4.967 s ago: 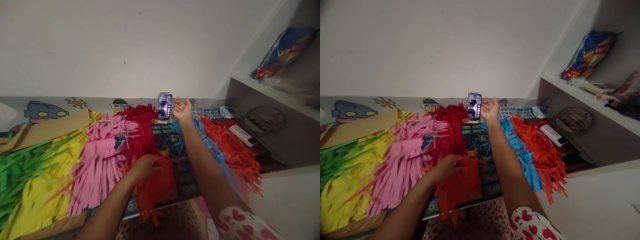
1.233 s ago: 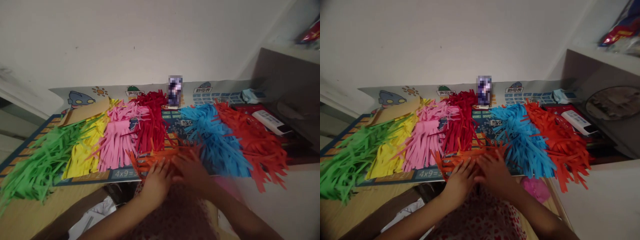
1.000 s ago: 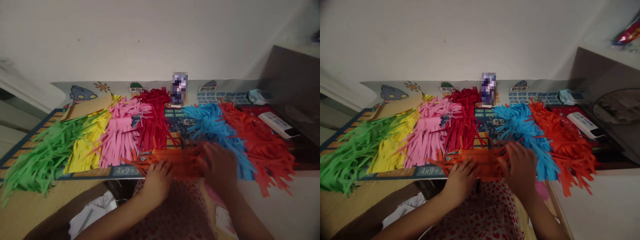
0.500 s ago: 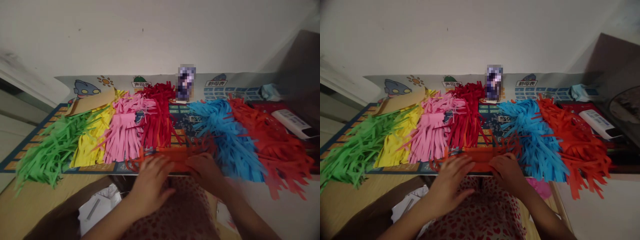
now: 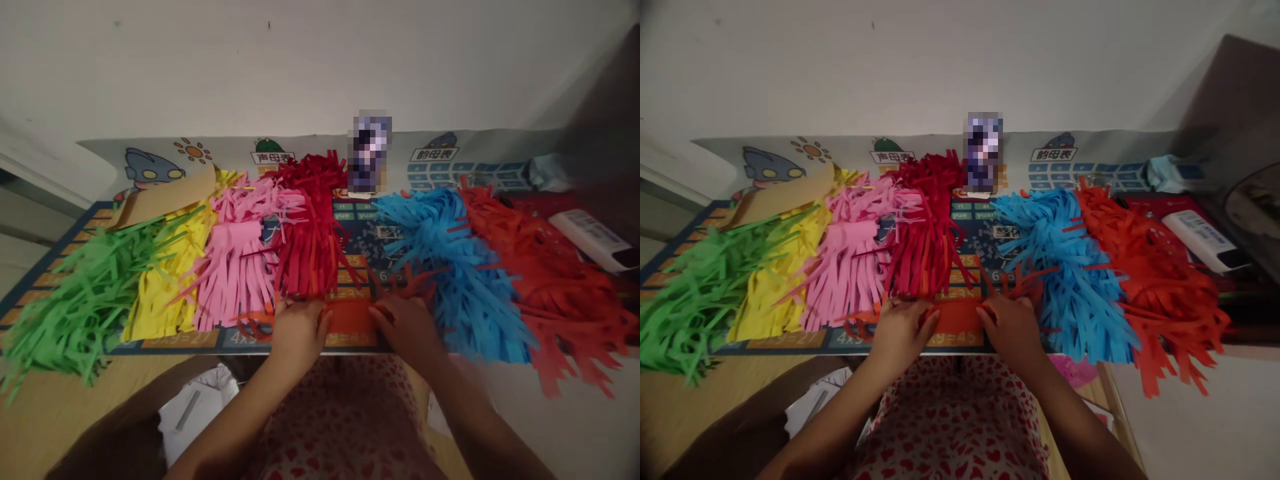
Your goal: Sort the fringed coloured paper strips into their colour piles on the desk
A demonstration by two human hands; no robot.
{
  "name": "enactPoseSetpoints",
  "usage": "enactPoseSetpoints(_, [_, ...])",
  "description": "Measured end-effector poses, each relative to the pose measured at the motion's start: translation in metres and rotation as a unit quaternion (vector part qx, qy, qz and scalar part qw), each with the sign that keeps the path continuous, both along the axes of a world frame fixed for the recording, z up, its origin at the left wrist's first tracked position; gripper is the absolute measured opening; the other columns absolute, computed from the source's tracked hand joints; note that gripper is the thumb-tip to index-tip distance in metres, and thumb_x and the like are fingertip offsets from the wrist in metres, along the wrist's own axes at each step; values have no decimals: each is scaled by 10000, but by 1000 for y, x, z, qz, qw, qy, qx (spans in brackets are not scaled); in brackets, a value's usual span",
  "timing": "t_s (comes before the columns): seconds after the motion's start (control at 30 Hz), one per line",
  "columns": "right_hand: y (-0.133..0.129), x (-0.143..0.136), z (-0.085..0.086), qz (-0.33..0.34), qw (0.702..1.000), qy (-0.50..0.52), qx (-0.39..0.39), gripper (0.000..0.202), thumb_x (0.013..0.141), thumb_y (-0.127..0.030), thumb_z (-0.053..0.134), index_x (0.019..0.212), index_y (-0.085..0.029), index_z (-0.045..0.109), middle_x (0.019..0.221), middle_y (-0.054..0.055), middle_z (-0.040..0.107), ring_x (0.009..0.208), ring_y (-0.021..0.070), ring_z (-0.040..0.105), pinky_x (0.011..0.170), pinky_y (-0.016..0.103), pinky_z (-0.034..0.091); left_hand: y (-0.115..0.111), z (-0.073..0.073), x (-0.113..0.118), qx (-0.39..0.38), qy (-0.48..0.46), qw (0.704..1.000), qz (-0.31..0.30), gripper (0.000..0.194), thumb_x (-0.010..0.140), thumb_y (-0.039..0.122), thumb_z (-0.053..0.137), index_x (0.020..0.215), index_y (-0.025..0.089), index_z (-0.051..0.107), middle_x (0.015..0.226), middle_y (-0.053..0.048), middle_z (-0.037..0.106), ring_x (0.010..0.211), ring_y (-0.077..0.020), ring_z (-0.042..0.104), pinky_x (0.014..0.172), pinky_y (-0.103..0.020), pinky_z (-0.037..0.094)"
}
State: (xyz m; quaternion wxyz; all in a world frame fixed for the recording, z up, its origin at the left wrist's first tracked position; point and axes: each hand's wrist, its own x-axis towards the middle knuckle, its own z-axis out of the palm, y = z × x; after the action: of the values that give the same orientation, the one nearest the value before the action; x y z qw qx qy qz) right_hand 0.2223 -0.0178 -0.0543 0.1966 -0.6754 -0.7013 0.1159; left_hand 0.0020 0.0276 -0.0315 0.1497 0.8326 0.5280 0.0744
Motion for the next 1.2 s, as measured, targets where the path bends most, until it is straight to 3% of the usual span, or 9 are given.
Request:
enactPoseSetpoints(0.27, [8, 3, -9, -15, 1000, -11, -4, 313, 963, -387, 503, 759, -207, 658, 731, 28, 717, 665, 200, 625, 698, 332, 322, 5, -4, 5, 7, 30, 999, 18, 239, 921, 337, 527, 791, 192, 666, 711, -53, 720, 701, -220, 652, 774, -377, 347])
enactPoseSetpoints(0.7, [10, 0, -9, -37, 999, -17, -17, 277, 931, -382, 550, 736, -221, 665, 692, 11, 707, 642, 198, 617, 694, 336, 321, 10, -8, 5, -21, 15, 999, 33, 208, 907, 338, 561, 795, 192, 658, 676, -38, 704, 668, -213, 640, 802, -389, 352])
enactPoseSetpoints(0.8, [12, 5, -8, -64, 997, -34, -9, 209, 902, -381, 589, 808, -211, 666, 695, 20, 702, 647, 207, 611, 695, 339, 329, 8, -8, 5, 11, 2, 999, 33, 129, 892, 300, 599, 896, 180, 648, 793, -51, 712, 754, -235, 630, 795, -394, 351])
enactPoseSetpoints(0.87, [12, 11, -3, -97, 992, -72, 33, 197, 882, -377, 616, 927, -192, 665, 811, 55, 720, 760, 243, 633, 736, 358, 334, 8, -9, 4, 81, -16, 997, 5, 131, 905, 257, 589, 995, 178, 641, 960, -78, 702, 877, -256, 603, 799, -394, 350])
enactPoseSetpoints(0.93, [9, 14, 6, -113, 981, -111, 108, 224, 878, -345, 627, 1026, -179, 654, 992, 97, 714, 918, 278, 631, 815, 395, 325, 10, -10, 4, 129, -27, 987, -88, 131, 939, 219, 544, 1018, 187, 643, 1061, -79, 673, 953, -251, 564, 803, -382, 353])
enactPoseSetpoints(1.0, [4, 13, 15, -36, 982, -111, 147, 166, 894, -279, 612, 1034, -200, 654, 1068, 84, 702, 976, 262, 621, 872, 412, 306, 14, -9, 4, 114, -17, 969, -217, 131, 962, 210, 519, 959, 185, 647, 1023, -58, 667, 926, -224, 552, 789, -366, 358])
enactPoseSetpoints(1.07, [-2, 8, 20, 115, 983, -82, 121, 119, 905, -214, 587, 1001, -222, 658, 1010, 39, 714, 933, 215, 627, 882, 396, 308, 18, -6, 4, 71, 18, 950, -304, 127, 957, 215, 533, 898, 172, 637, 961, -45, 662, 893, -210, 553, 786, -374, 360])
enactPoseSetpoints(1.13, [-5, 3, 20, 225, 969, -61, 80, 120, 905, -184, 572, 983, -215, 657, 940, 23, 717, 894, 192, 624, 871, 379, 322, 20, -1, 4, 54, 46, 945, -319, 116, 944, 193, 540, 880, 168, 634, 940, -45, 659, 890, -211, 559, 830, -405, 358])
enactPoseSetpoints(1.2, [-3, 2, 15, 252, 963, -60, 76, 103, 905, -180, 565, 948, -189, 658, 901, 38, 713, 880, 197, 618, 875, 377, 329, 17, 5, 4, 49, 52, 950, -305, 101, 916, 198, 552, 880, 170, 642, 958, -53, 658, 919, -223, 568, 908, -452, 340])
